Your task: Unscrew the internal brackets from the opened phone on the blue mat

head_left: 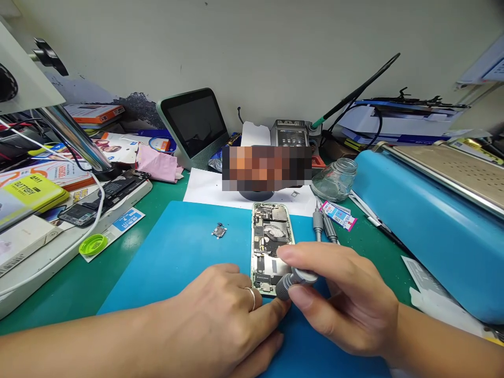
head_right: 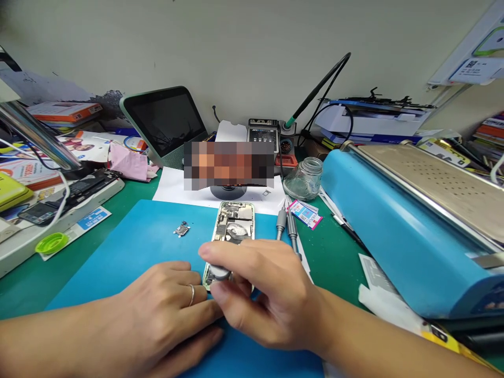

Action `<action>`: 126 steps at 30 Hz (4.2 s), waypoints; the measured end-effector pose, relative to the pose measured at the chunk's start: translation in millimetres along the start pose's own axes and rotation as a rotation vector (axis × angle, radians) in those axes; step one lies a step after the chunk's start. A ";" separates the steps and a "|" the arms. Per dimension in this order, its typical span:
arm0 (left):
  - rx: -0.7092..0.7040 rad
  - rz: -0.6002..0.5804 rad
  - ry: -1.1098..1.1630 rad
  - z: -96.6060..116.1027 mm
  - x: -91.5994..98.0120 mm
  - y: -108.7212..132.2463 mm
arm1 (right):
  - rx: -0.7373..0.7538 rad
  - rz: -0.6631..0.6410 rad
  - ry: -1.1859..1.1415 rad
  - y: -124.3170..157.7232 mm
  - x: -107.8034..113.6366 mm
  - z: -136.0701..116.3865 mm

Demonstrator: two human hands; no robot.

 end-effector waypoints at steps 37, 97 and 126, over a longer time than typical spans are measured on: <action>-0.032 0.042 -0.028 0.0 1.6 0.3 | -0.031 -0.005 -0.044 1.2 -2.2 1.1; -0.080 0.215 0.042 -2.1 16.1 -3.3 | -0.053 -0.050 -0.012 2.0 -0.8 0.7; -0.051 0.288 -0.015 1.7 16.3 1.3 | 0.017 -0.125 -0.087 1.1 -1.4 6.3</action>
Point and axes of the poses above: each hand's wrist, its own y-axis away from the middle knuckle, its own x-axis out of the back of the hand, z = x × y, the point moved 1 cm from there along -y, towards the middle knuckle, and after that the axes turned 2 degrees about -z, right-handed, at the moved point
